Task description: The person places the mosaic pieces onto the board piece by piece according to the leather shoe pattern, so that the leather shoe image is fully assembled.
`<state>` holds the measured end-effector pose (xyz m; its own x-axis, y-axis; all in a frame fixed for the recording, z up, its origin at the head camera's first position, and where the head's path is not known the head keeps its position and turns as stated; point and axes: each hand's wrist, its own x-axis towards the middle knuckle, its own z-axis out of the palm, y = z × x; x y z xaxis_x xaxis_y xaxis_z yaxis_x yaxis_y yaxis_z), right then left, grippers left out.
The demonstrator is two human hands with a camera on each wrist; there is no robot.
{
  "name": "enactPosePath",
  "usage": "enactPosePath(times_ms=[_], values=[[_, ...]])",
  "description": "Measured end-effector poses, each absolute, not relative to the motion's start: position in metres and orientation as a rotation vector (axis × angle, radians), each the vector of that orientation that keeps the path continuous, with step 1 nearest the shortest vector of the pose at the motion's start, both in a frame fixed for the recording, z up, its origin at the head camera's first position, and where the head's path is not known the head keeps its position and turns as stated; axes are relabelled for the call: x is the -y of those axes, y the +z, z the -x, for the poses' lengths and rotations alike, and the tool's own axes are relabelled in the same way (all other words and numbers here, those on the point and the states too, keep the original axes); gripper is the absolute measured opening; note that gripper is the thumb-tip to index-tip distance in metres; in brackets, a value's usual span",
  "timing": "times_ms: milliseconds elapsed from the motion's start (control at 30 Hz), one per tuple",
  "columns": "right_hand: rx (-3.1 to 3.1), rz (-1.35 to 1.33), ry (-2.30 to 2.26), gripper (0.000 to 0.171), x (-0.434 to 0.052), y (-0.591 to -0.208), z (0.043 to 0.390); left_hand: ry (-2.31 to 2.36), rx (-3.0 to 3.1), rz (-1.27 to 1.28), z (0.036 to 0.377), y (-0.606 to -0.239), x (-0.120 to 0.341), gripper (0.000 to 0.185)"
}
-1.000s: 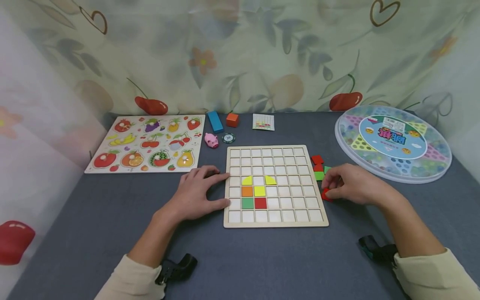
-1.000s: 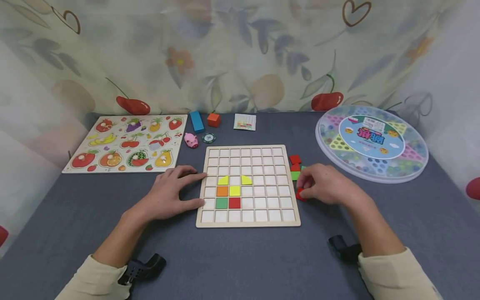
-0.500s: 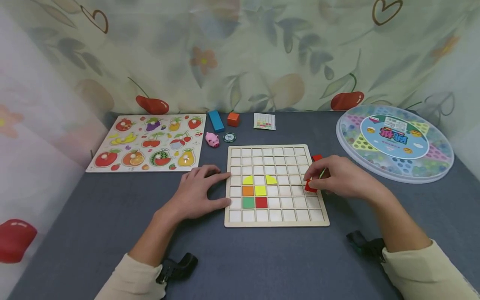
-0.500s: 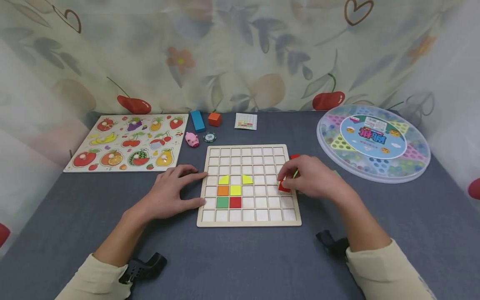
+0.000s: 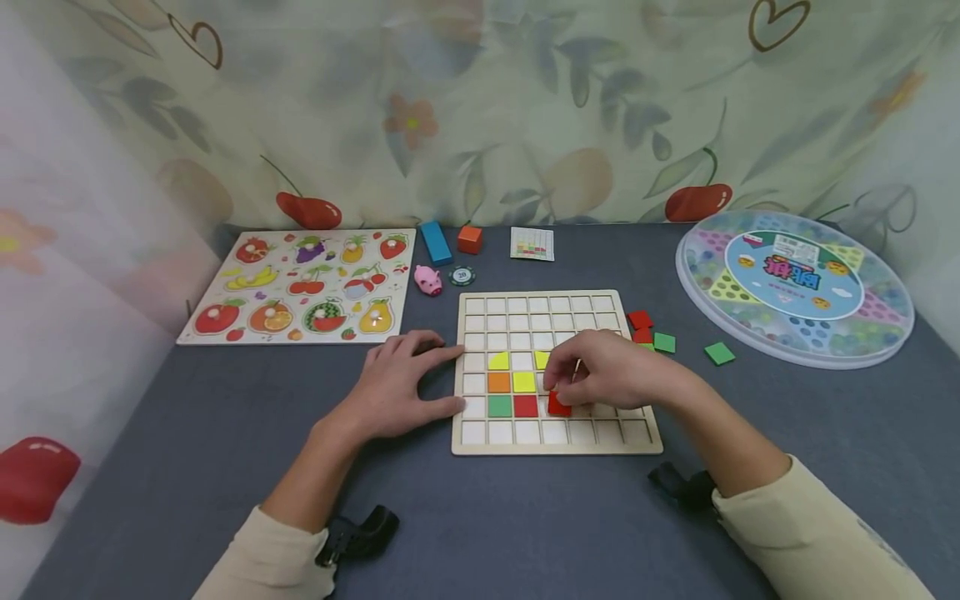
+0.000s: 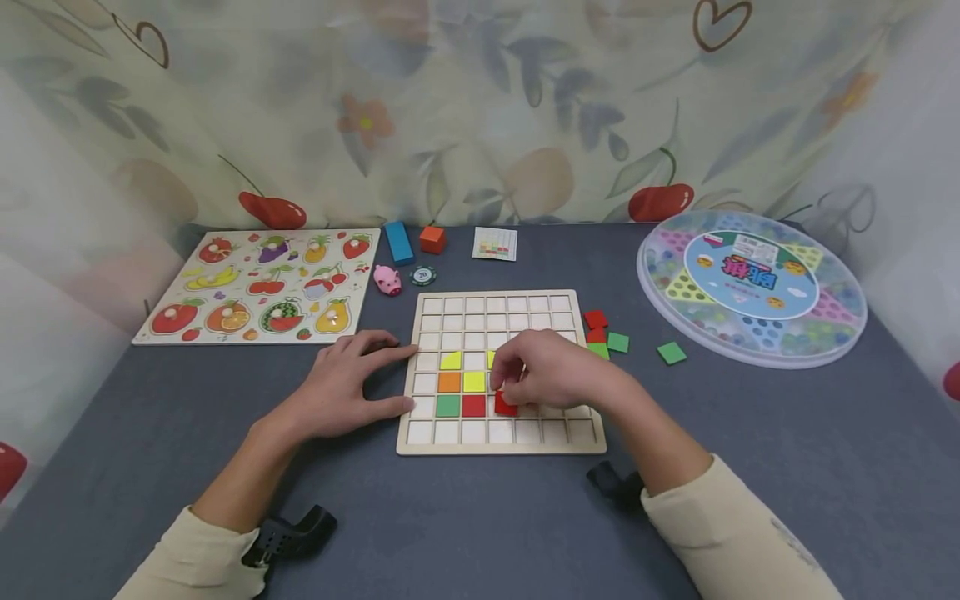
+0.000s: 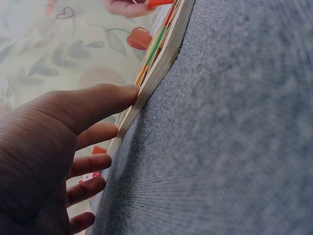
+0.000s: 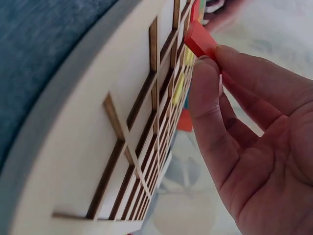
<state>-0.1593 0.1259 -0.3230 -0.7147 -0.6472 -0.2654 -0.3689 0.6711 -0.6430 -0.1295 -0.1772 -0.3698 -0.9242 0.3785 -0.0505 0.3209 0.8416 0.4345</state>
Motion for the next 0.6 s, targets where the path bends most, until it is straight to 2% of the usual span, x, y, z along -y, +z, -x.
enactPosePath(times_ms=[600], values=[[-2.467, 0.783, -0.558, 0.015, -0.102, -0.324, 0.162, 0.642, -2.886, -0.539, 0.13, -0.37, 0.177, 0.071]])
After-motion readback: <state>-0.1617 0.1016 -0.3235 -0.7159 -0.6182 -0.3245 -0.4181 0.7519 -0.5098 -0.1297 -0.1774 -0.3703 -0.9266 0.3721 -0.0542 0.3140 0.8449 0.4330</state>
